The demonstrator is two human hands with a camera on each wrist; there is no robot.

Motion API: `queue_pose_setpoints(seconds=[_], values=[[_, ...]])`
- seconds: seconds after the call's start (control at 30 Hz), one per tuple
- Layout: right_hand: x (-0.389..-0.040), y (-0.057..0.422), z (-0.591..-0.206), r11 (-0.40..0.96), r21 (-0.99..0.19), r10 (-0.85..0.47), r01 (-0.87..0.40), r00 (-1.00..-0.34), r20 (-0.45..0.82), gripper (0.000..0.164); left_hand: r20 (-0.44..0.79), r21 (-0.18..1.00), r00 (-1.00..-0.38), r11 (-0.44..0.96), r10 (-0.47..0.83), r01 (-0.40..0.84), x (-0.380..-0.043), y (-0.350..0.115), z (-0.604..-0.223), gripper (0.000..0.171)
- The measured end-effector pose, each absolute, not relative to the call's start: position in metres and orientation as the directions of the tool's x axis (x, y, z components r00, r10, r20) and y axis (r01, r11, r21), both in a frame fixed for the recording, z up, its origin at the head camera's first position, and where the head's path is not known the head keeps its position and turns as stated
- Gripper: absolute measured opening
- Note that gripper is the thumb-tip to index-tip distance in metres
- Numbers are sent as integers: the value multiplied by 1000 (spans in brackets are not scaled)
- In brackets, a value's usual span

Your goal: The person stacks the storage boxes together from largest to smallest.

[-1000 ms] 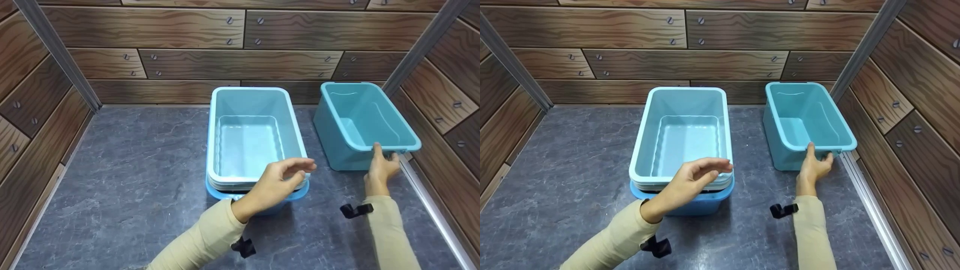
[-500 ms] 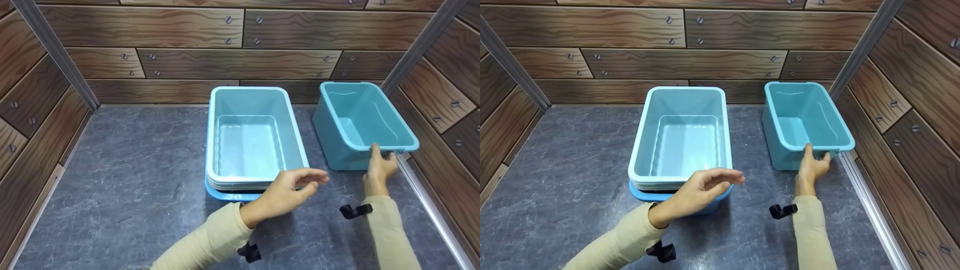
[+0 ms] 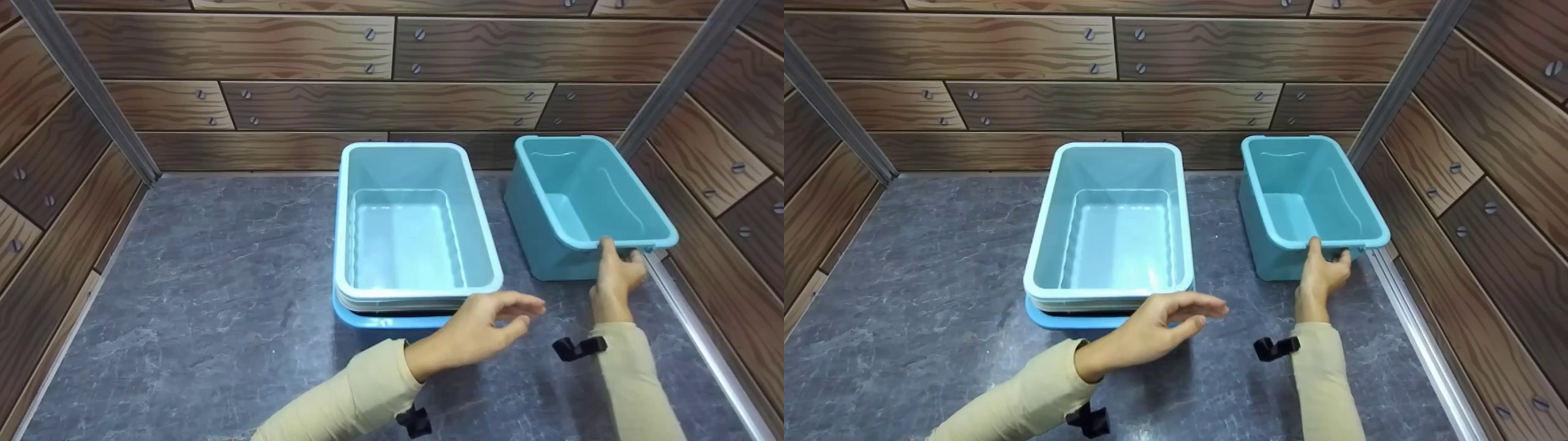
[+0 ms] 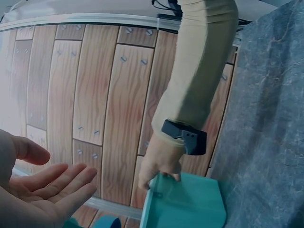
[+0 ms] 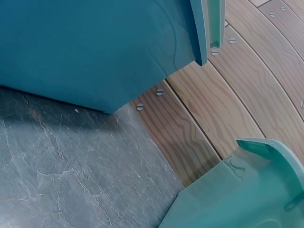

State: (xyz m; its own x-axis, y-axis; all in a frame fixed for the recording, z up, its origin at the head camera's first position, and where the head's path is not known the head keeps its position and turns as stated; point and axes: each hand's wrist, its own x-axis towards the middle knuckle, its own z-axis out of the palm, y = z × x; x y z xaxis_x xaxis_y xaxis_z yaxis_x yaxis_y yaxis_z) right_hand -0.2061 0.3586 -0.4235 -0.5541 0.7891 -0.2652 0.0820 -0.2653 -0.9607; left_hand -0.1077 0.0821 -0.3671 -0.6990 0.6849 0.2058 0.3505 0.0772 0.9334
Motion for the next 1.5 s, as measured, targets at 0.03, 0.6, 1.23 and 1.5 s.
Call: queue_pose_setpoints(seconds=[0.03, 0.6, 1.23, 1.5], values=[[-206, 358, -423, -258, -961, 788, 95, -555, -267, 29, 208, 929, -696, 84, 687, 361, -107, 83, -368, 32], [-199, 357, -419, -261, -942, 733, 213, -591, -337, 76, 87, 905, -649, 213, 756, 368, -105, 98, -395, 37], [-202, 361, -419, -278, -942, 716, 189, -612, -334, 81, 15, 909, -682, 274, 731, 313, -106, 121, -428, 41], [-202, 359, -419, -292, -944, 725, 155, -607, -324, 78, -18, 963, -772, 219, 635, 157, -109, 132, -442, 42]])
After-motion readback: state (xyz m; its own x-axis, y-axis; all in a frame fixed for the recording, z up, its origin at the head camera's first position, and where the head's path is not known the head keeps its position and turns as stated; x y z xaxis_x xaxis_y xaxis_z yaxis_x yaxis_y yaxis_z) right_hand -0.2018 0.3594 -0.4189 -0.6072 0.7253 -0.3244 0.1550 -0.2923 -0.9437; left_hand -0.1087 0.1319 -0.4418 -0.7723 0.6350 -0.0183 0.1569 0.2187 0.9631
